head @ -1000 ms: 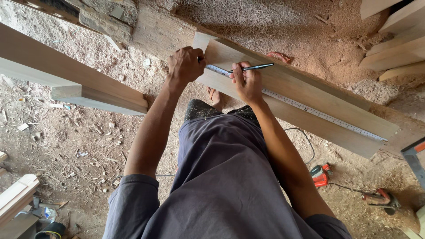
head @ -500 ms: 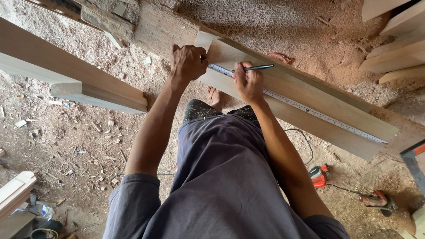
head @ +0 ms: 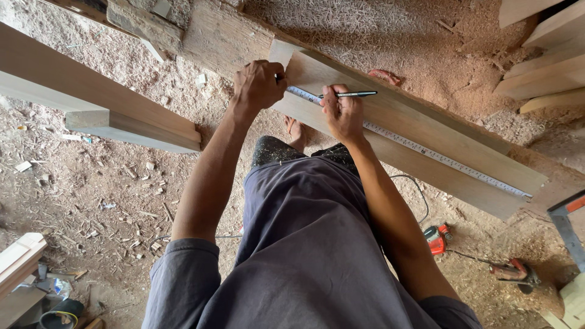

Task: The person measures and marks wooden boards resting on a low beam in a woodworking shop. They use a tape measure, a steel ruler and a combination square as guides, and a pencil to draw straight marking lines across the boards, repositioning the boards between marks.

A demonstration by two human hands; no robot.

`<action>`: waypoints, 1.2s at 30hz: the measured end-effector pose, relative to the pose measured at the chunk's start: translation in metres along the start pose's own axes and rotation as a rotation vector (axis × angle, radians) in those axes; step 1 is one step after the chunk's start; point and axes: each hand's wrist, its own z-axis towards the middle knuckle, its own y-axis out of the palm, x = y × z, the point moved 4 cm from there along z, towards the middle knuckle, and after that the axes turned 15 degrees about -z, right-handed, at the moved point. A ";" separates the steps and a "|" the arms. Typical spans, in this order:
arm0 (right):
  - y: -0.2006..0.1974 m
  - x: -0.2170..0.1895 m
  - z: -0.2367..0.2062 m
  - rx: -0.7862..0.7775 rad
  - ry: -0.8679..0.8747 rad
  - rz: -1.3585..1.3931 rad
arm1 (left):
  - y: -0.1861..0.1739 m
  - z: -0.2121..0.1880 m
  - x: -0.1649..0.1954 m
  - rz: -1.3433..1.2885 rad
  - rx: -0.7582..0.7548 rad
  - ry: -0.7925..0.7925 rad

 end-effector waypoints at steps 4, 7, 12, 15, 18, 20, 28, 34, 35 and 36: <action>0.001 0.000 0.001 0.006 -0.015 -0.021 | 0.002 0.001 -0.003 -0.005 -0.063 -0.033; 0.001 0.000 0.000 0.003 -0.003 -0.035 | 0.004 0.001 -0.005 -0.002 -0.067 -0.057; 0.000 0.000 0.001 -0.001 -0.002 -0.036 | 0.003 0.001 -0.003 -0.018 -0.042 -0.023; 0.000 0.000 0.001 0.000 0.002 -0.021 | 0.003 0.001 -0.003 -0.008 -0.035 -0.029; 0.000 0.000 0.001 -0.003 0.011 -0.017 | 0.003 0.001 -0.003 -0.025 -0.034 -0.026; 0.001 -0.001 0.001 -0.005 0.009 -0.020 | 0.003 0.001 -0.004 -0.017 -0.041 -0.027; 0.001 -0.003 0.000 0.006 -0.038 0.027 | 0.004 0.001 -0.006 -0.021 -0.035 -0.024; -0.001 -0.006 0.000 0.026 -0.111 -0.021 | 0.005 0.000 -0.004 -0.028 -0.042 -0.009; -0.001 -0.006 0.000 0.025 -0.108 -0.021 | 0.005 0.000 -0.004 -0.033 -0.039 -0.008; -0.002 -0.006 0.000 0.023 -0.105 -0.019 | 0.005 0.000 -0.003 -0.038 -0.037 -0.007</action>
